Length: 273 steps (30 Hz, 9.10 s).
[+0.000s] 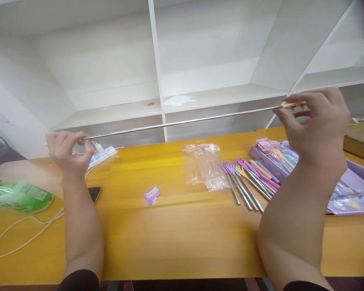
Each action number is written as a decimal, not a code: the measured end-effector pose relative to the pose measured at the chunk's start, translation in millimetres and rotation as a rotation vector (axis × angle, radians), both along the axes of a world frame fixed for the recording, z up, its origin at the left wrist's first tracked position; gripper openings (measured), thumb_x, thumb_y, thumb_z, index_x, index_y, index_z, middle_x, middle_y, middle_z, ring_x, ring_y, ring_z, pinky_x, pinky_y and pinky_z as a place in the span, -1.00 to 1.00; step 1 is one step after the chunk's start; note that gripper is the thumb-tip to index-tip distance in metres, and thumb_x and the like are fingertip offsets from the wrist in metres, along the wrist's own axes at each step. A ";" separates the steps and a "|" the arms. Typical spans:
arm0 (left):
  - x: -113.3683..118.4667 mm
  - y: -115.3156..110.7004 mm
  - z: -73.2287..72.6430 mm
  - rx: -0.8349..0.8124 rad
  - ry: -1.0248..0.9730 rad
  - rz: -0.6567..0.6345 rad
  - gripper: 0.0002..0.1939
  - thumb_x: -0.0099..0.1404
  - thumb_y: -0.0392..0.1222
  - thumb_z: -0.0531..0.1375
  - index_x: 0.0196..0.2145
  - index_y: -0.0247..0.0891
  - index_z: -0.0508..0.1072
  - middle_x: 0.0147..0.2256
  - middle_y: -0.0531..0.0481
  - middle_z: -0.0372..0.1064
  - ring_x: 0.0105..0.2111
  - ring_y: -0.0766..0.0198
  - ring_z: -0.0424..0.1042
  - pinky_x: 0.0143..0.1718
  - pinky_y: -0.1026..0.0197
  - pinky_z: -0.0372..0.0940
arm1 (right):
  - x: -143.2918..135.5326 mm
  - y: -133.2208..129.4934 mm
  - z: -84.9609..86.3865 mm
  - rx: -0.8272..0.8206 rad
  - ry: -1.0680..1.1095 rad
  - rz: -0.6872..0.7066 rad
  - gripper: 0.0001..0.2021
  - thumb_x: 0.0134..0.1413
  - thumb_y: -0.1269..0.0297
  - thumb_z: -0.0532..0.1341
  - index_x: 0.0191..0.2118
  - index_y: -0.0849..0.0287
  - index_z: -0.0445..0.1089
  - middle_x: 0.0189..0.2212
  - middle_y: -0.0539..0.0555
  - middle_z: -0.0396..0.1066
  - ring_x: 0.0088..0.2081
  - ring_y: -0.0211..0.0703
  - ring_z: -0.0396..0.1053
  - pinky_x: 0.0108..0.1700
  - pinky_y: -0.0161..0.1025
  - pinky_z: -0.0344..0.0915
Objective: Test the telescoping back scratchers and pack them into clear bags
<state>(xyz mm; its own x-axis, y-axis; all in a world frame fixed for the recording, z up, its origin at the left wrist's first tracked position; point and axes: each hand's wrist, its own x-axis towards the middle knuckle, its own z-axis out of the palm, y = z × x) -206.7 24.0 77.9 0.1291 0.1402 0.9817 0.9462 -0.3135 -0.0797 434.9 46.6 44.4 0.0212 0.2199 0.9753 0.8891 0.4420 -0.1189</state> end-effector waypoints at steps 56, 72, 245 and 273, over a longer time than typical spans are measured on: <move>39.2 -6.9 -1.5 -0.050 -0.150 0.065 -0.93 0.04 -0.23 0.12 -0.57 -0.12 0.35 -0.61 0.03 0.24 -0.44 0.17 0.13 -0.13 -0.04 0.24 | -11.6 6.9 4.2 0.010 0.162 -0.359 -0.76 0.08 0.28 0.28 -0.18 0.11 0.68 -0.49 0.05 0.56 -0.45 -0.04 0.57 -0.32 -0.13 0.42; 88.1 -8.2 -16.1 -0.137 -0.052 -0.064 -0.94 0.21 -0.21 0.19 -0.42 -0.08 0.42 -0.54 0.00 0.24 -0.42 0.07 0.16 -0.13 -0.08 0.19 | -63.1 3.9 10.5 -0.031 0.088 -0.330 -0.77 0.22 0.16 0.25 -0.19 0.10 0.65 -0.49 0.04 0.59 -0.42 -0.06 0.59 -0.34 -0.20 0.27; 180.0 -27.9 -67.8 -1.200 -0.350 -1.299 -0.47 0.37 -0.12 0.49 0.24 0.02 0.51 0.03 -0.09 0.41 -0.19 0.31 0.39 -0.07 0.18 0.43 | -184.3 -51.7 15.9 -0.699 -0.063 1.031 -0.91 0.37 0.28 0.39 -0.19 -0.03 0.68 -0.20 0.03 0.45 -0.21 -0.18 0.43 -0.19 -0.19 0.33; 169.9 -45.6 -38.4 -1.148 -0.189 -0.974 -0.60 0.47 0.12 0.37 0.14 -0.08 0.58 -0.21 -0.02 0.43 -0.33 0.27 0.25 -0.25 0.18 0.26 | -179.2 -51.4 8.9 -0.648 -0.428 0.940 -0.31 0.24 0.63 0.15 0.32 -0.22 0.52 -0.15 0.07 0.23 -0.21 -0.12 0.26 -0.19 -0.16 0.32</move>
<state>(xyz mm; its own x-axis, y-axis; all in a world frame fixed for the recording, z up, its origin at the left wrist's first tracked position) -36.8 -21.6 39.4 0.5085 0.7542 0.4155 0.3077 -0.6099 0.7303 255.8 -4.8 53.3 -0.7042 0.4251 0.5686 0.2764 0.9019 -0.3319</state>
